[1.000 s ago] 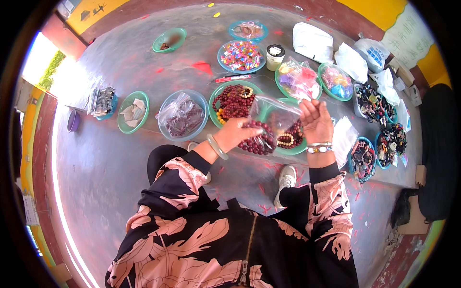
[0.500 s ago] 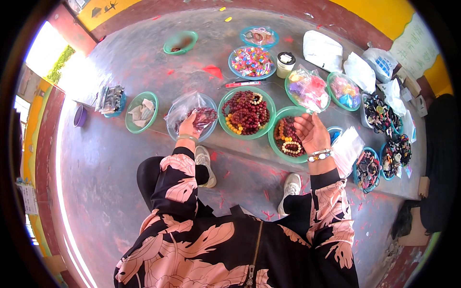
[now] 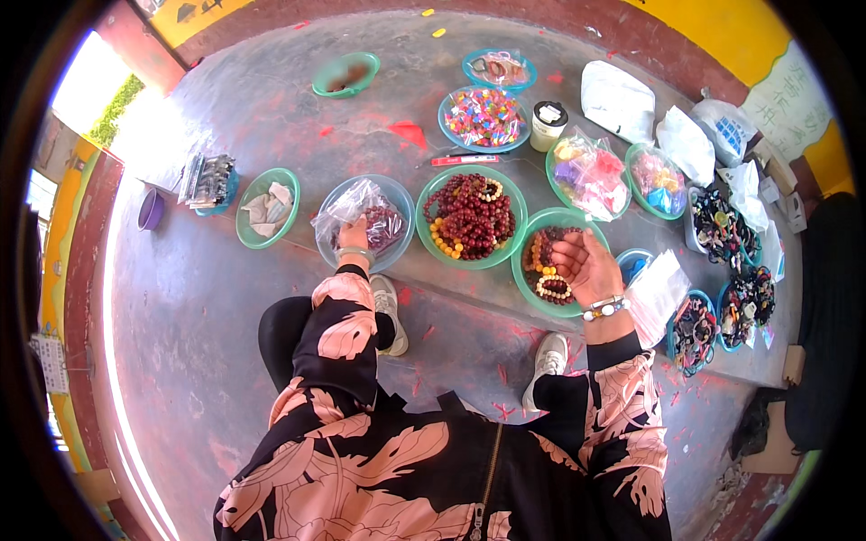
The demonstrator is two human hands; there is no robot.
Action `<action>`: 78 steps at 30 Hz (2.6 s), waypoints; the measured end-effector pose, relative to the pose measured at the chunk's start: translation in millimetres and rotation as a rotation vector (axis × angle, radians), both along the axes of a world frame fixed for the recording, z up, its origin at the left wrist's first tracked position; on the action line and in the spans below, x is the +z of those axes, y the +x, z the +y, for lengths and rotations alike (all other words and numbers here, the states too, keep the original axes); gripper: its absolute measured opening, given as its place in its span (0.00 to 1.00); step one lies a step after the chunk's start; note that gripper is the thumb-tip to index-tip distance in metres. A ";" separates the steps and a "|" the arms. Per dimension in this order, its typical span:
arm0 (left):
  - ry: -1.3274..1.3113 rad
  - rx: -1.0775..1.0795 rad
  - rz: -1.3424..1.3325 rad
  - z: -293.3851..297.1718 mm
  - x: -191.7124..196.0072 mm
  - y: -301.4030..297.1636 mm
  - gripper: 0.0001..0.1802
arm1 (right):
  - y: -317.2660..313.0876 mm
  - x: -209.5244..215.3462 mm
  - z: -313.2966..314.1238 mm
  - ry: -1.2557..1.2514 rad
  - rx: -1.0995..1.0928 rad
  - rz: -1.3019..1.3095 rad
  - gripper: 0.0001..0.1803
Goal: The person sits on the floor and packs beaded bracelets from green bowls into small clear plastic bags. They repeatedly pick up a bracelet, place it into a bag, and set the bag aside on the floor.
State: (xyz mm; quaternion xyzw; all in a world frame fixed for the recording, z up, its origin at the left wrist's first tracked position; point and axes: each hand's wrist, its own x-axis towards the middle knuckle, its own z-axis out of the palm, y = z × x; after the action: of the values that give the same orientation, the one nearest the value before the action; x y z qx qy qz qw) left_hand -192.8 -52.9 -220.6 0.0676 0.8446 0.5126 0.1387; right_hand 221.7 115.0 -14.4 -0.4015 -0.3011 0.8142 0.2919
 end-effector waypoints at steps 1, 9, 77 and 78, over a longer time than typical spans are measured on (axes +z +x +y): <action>-0.089 0.036 0.139 6.2 13.1 16.5 0.22 | 2.7 -1.1 0.4 0.002 -0.004 -0.015 0.17; -0.368 -0.157 0.719 5.0 39.5 54.4 0.27 | -6.4 1.5 -8.0 0.019 0.058 -0.069 0.17; -0.016 -1.461 0.846 48.7 204.0 223.2 0.11 | 233.6 -166.2 111.6 0.995 0.698 -1.902 0.14; -0.022 -1.472 0.839 48.8 205.3 224.2 0.11 | 231.6 -164.5 110.6 0.993 0.654 -1.912 0.14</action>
State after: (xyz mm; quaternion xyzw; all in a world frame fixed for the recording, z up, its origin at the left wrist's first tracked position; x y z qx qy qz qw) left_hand 31.4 -4.1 -15.3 0.7836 0.5716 0.2159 0.1127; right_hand 453.3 225.7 -178.9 -0.6018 -0.7827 -0.0005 -0.1588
